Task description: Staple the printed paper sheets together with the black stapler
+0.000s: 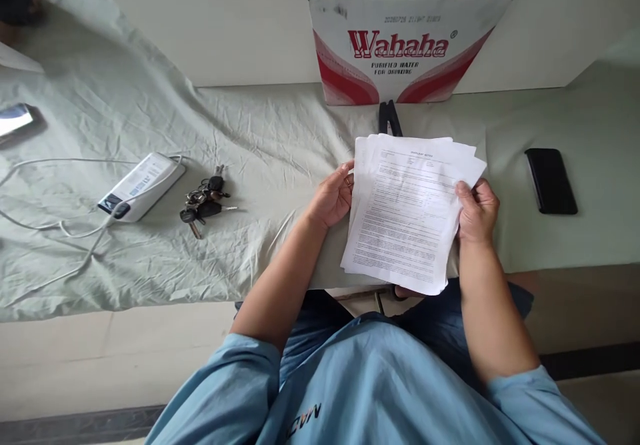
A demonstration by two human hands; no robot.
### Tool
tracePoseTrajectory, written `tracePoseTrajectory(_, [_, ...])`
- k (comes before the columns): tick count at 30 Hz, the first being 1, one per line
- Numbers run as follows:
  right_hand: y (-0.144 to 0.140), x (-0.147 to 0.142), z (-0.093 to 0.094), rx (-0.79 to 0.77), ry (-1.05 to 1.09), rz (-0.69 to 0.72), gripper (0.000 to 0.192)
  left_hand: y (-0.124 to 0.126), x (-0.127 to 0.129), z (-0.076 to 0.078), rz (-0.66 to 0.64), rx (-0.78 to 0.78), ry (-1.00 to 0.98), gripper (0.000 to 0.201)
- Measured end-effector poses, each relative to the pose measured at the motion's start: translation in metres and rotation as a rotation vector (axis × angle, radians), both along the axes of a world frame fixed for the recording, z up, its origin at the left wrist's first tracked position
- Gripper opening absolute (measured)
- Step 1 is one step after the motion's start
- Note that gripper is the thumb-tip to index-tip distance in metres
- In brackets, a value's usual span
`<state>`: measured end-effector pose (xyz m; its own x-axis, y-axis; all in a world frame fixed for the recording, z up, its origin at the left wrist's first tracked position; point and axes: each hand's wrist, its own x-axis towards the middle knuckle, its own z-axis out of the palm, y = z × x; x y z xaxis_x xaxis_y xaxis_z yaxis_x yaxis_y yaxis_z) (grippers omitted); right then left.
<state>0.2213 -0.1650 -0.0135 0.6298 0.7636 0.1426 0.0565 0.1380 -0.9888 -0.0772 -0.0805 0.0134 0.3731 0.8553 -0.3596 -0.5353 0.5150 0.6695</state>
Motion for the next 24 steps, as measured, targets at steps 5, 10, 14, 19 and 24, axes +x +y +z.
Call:
tracePoseTrajectory(5, [0.003, 0.002, -0.012, 0.044, 0.03, 0.114, 0.051, 0.0, -0.001, -0.01, -0.017, -0.039, -0.028, 0.016])
tracePoseTrajectory(10, [0.004, 0.005, -0.014, 0.072, 0.016, 0.048, 0.049, 0.001, 0.001, -0.01, 0.038, -0.056, -0.052, 0.011])
tracePoseTrajectory(14, [0.007, 0.009, -0.013, 0.105, 0.019, -0.029, 0.052, 0.0, 0.001, -0.009, 0.032, -0.031, -0.063, 0.008])
tracePoseTrajectory(19, [0.008, 0.009, -0.011, 0.066, -0.021, -0.012, 0.053, -0.004, -0.002, -0.012, -0.05, 0.007, -0.037, 0.007])
tracePoseTrajectory(24, [0.007, 0.008, -0.009, 0.076, -0.038, 0.003, 0.055, -0.007, -0.002, -0.014, -0.114, 0.079, -0.047, 0.017])
